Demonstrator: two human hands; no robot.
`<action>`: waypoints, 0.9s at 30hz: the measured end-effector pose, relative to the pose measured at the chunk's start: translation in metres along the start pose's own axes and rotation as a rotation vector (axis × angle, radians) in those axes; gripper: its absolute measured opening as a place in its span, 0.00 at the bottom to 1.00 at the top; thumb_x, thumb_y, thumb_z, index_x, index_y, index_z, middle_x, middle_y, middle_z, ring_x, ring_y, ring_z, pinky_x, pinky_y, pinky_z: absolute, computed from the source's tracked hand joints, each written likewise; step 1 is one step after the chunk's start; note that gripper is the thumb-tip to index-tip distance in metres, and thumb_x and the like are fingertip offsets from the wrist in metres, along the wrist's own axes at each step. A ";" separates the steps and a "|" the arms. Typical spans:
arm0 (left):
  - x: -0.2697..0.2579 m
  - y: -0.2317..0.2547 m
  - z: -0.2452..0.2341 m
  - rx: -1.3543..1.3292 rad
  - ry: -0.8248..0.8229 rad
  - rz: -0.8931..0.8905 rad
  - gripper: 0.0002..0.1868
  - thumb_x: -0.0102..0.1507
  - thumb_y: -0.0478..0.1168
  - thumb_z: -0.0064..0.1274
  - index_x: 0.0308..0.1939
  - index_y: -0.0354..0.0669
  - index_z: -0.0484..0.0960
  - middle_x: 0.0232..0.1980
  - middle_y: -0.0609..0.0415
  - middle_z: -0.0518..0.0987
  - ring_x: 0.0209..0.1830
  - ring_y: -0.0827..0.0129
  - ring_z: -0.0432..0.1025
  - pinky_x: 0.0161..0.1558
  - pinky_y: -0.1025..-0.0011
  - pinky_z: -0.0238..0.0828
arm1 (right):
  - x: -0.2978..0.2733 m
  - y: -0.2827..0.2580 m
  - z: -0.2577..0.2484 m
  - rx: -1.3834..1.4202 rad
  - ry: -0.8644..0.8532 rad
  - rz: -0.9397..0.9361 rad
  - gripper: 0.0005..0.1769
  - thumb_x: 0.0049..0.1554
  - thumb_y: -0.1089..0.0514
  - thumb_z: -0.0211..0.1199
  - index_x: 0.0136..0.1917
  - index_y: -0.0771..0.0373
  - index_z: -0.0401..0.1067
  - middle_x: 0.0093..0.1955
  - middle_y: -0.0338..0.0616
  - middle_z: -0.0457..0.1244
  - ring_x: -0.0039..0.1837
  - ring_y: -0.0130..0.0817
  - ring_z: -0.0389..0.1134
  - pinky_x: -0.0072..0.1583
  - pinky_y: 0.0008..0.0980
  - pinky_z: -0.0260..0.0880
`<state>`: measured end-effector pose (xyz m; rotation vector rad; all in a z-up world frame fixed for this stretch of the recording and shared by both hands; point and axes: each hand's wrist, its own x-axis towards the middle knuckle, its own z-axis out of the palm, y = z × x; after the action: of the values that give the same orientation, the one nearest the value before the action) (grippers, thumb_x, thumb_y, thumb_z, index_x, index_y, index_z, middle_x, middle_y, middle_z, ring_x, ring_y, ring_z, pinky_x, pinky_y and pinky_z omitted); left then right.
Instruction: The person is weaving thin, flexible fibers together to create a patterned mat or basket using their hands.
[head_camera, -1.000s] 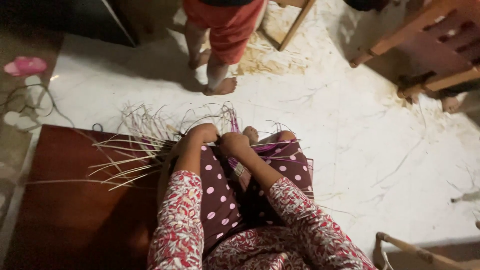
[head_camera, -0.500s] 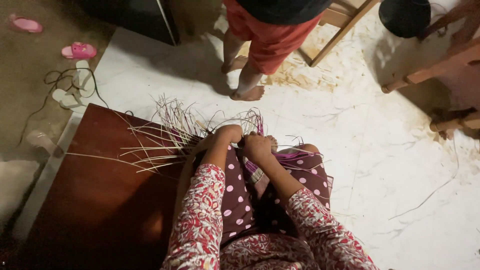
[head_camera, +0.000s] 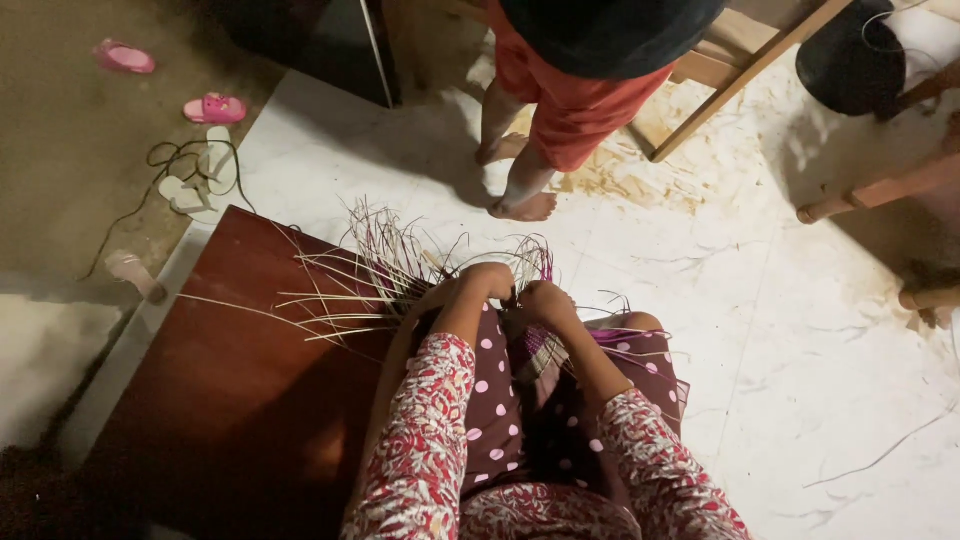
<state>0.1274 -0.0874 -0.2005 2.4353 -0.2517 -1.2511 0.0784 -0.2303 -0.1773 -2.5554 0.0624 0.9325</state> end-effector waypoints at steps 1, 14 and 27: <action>-0.002 0.002 0.000 -0.002 0.002 -0.002 0.21 0.57 0.39 0.52 0.54 0.40 0.85 0.54 0.41 0.84 0.59 0.48 0.77 0.58 0.43 0.74 | 0.017 0.013 0.012 -0.001 -0.001 -0.003 0.23 0.55 0.45 0.56 0.54 0.57 0.81 0.53 0.60 0.71 0.61 0.65 0.71 0.61 0.58 0.70; 0.005 0.001 0.004 -0.006 0.083 -0.022 0.21 0.55 0.39 0.54 0.52 0.41 0.85 0.53 0.41 0.84 0.59 0.46 0.77 0.56 0.42 0.74 | -0.005 0.006 -0.002 0.223 0.111 -0.147 0.24 0.58 0.44 0.61 0.56 0.66 0.78 0.52 0.66 0.70 0.61 0.69 0.69 0.61 0.60 0.69; -0.013 0.007 0.002 -0.059 0.037 -0.050 0.21 0.53 0.41 0.60 0.51 0.46 0.87 0.52 0.46 0.85 0.57 0.48 0.77 0.56 0.41 0.73 | 0.009 0.021 0.022 0.171 0.156 -0.121 0.22 0.55 0.42 0.62 0.55 0.58 0.79 0.50 0.62 0.71 0.59 0.67 0.71 0.63 0.60 0.70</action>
<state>0.1187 -0.0900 -0.1892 2.4254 -0.1417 -1.2160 0.0681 -0.2402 -0.2059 -2.4380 0.0312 0.6530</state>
